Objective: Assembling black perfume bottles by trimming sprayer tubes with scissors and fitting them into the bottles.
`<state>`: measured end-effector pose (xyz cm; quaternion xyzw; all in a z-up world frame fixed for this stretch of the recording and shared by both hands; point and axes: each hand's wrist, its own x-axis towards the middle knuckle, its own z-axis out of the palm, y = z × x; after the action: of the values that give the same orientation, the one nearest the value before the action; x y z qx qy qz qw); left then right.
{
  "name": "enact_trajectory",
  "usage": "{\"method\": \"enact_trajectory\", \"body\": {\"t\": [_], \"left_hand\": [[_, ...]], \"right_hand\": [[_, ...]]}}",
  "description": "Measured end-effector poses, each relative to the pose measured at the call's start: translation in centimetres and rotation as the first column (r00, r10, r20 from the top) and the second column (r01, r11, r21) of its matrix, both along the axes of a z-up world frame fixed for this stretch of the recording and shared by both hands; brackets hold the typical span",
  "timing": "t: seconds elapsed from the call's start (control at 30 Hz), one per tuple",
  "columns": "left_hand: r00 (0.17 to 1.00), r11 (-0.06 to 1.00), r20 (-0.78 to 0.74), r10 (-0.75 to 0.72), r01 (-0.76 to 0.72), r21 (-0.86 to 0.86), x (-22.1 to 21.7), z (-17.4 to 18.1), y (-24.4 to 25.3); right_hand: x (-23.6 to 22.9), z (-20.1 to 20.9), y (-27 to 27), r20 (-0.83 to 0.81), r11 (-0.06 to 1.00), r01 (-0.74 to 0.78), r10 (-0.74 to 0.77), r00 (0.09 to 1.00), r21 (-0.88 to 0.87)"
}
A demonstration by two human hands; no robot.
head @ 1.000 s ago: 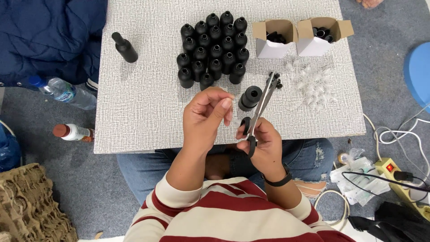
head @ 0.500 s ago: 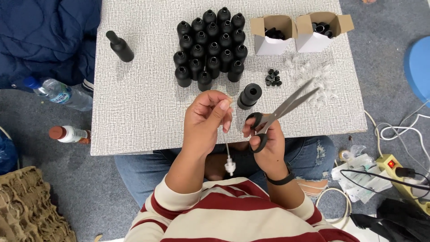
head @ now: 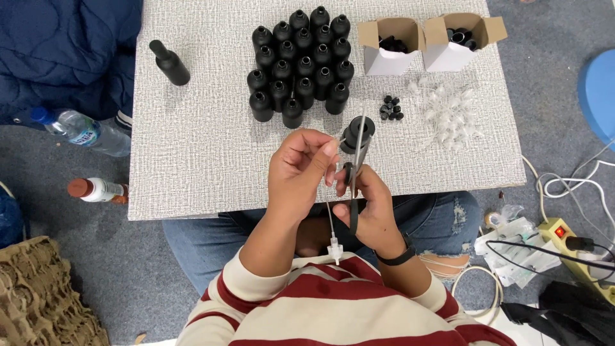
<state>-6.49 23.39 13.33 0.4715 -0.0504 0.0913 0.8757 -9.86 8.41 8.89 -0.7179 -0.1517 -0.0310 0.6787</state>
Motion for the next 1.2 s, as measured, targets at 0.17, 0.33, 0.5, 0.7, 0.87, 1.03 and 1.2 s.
{"method": "enact_trajectory", "body": {"t": [0.17, 0.33, 0.5, 0.7, 0.87, 1.03, 1.2], "left_hand": [[0.999, 0.999, 0.032, 0.012, -0.013, 0.042, -0.4, -0.1, -0.2], [0.998, 0.996, 0.058, 0.023, -0.027, 0.080, -0.5, -0.7, -0.3], [0.998, 0.998, 0.065, 0.010, -0.014, 0.067, -0.5, -1.8, -0.6], [0.998, 0.998, 0.056, -0.007, 0.003, 0.063, -0.8, -1.8, -0.7], [0.999, 0.997, 0.052, -0.013, 0.009, 0.076, -0.6, -2.5, -0.5], [0.999, 0.994, 0.045, -0.015, 0.010, 0.105, -0.8, -2.2, -0.6], [0.999, 0.995, 0.048, -0.018, 0.013, 0.099, -0.9, -2.5, -0.8]], "right_hand": [[-0.3, 0.3, 0.3, -0.003, 0.999, 0.046, -0.046, 0.999, -0.015], [-0.4, 0.3, 0.1, 0.043, 0.997, 0.072, -0.070, 0.997, -0.037], [-0.7, 0.3, 0.2, 0.031, 0.995, 0.078, -0.077, 0.997, -0.063], [-1.0, 0.4, 0.2, 0.028, 0.991, 0.113, -0.111, 0.993, -0.074], [-1.2, 0.6, 0.2, 0.027, 0.987, 0.129, -0.127, 0.992, -0.095], [-1.3, 0.7, 0.2, 0.030, 0.985, 0.130, -0.127, 0.991, -0.111], [-1.3, 1.1, 0.4, 0.050, 0.987, 0.113, -0.108, 0.993, -0.118]]}}
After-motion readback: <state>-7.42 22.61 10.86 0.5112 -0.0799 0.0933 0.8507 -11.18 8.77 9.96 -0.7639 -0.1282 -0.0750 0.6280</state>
